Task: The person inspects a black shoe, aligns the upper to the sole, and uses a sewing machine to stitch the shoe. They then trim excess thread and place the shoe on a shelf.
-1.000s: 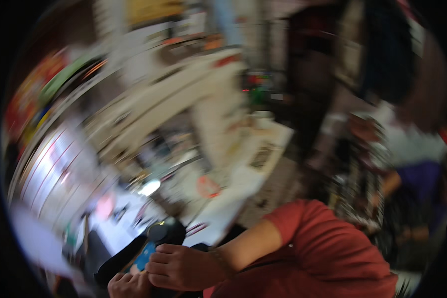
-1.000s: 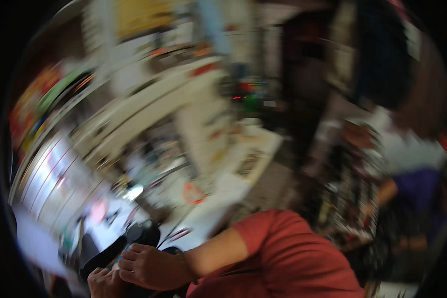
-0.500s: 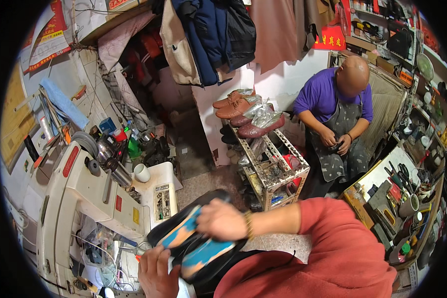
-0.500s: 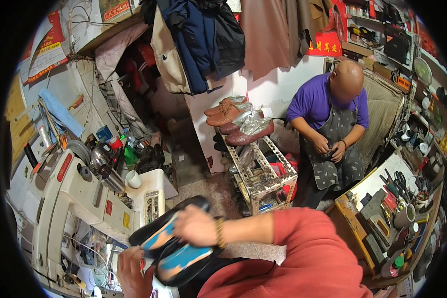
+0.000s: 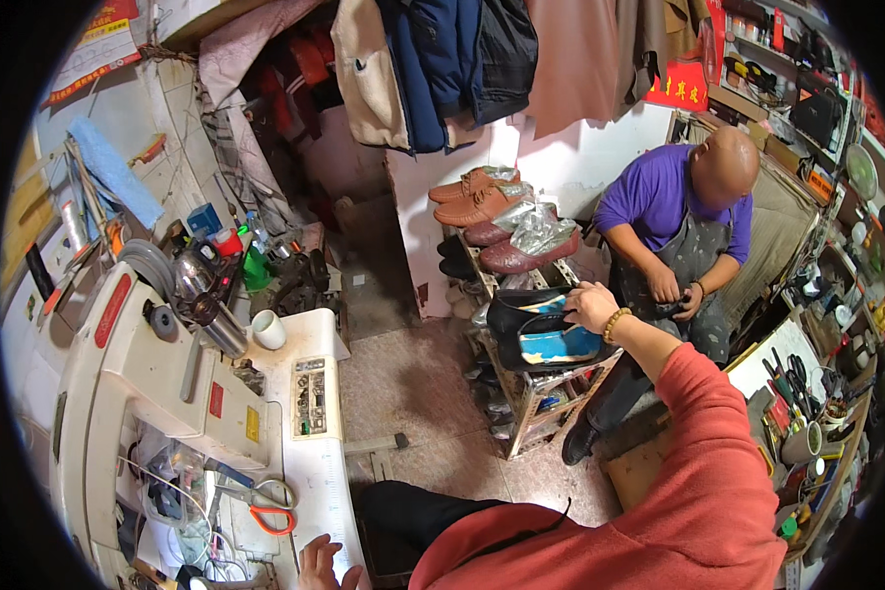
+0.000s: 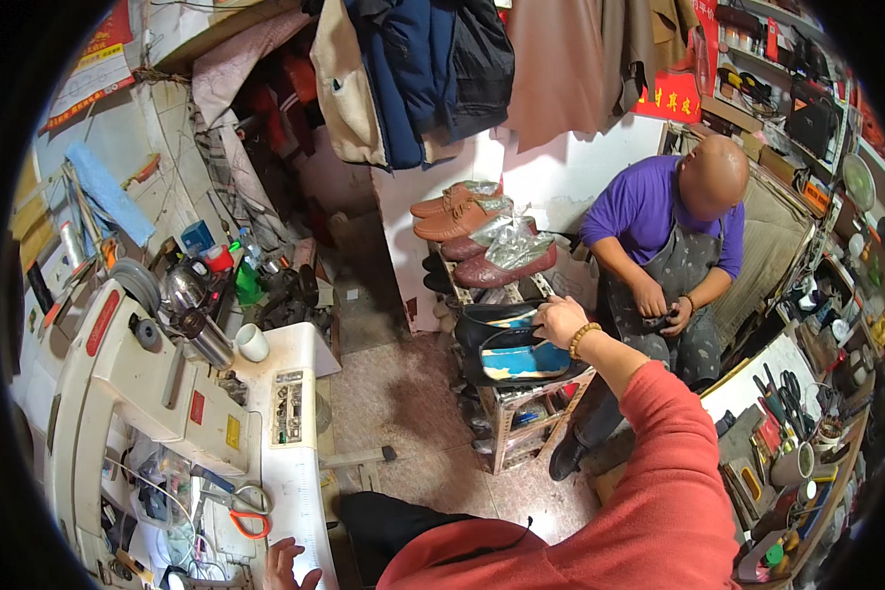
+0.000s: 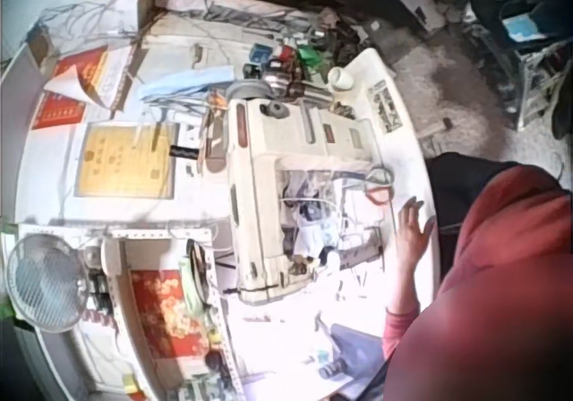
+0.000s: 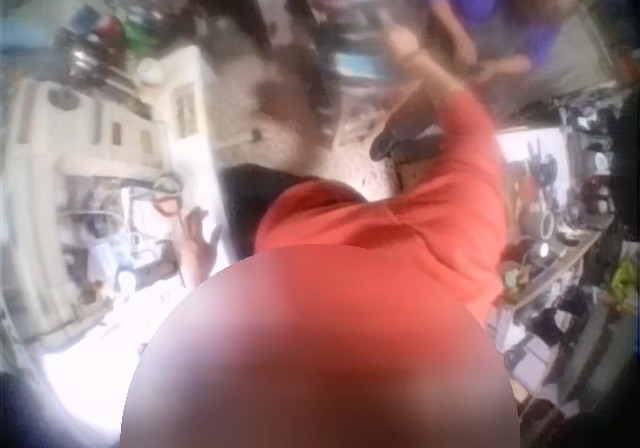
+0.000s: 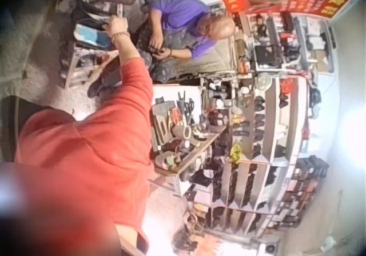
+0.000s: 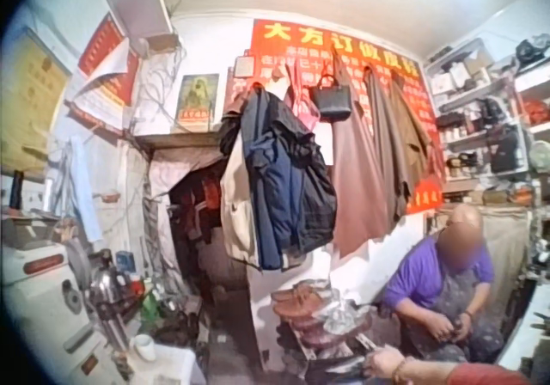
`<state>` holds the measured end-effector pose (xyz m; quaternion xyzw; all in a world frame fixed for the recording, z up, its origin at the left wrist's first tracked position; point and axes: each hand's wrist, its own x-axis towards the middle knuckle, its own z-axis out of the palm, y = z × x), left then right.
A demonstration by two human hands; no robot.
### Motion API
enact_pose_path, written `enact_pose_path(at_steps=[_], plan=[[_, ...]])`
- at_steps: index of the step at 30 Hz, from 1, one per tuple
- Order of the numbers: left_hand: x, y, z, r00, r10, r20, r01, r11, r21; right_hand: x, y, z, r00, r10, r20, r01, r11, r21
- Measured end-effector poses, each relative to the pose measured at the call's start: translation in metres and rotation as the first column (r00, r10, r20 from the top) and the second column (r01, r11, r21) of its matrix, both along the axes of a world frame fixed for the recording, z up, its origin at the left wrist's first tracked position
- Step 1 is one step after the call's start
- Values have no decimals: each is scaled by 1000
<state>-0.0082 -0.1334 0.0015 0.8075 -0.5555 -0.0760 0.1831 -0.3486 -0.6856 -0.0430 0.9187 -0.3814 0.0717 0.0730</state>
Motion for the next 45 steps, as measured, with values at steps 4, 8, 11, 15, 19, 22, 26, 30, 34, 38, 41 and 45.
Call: enact_pose_path(at_steps=[4,8,11,15,19,22,26,30,34,38,41,45], plan=[[0,-7,-15,991,49,-124,-38,995,92,4,5,-8,996,-77,-40,77,997,13],[-1,-14,-30,993,21,-114,-27,998,-49,39,54,4,941,29,337,48,974,-221],[-2,-23,-40,979,-2,-204,-15,997,-79,81,118,-8,842,215,496,-143,973,-178],[-6,-38,-53,976,22,-216,-61,982,-178,99,155,-20,755,174,632,-91,983,-163],[-1,-56,-65,975,-96,-200,49,972,-228,97,149,-18,745,167,646,-65,982,-179],[7,-70,-76,977,-186,-103,149,944,-293,98,152,-17,698,122,705,-14,987,-157],[12,-84,-95,949,-268,-166,178,890,-420,97,167,-22,653,278,704,-201,960,-193],[14,-89,-108,961,-242,-137,186,924,-333,80,160,-22,633,312,709,-240,949,-203],[15,-88,-110,958,-242,-151,189,935,-299,57,148,-19,678,263,686,-145,963,-226],[13,-92,-104,954,-241,-180,183,940,-289,42,137,-14,734,216,643,-114,974,-198],[12,-102,-98,949,-244,-197,184,942,-280,33,114,-4,766,189,614,-67,974,-215],[10,-117,-92,942,-255,-220,195,945,-262,24,76,12,861,81,501,-35,994,-101]])
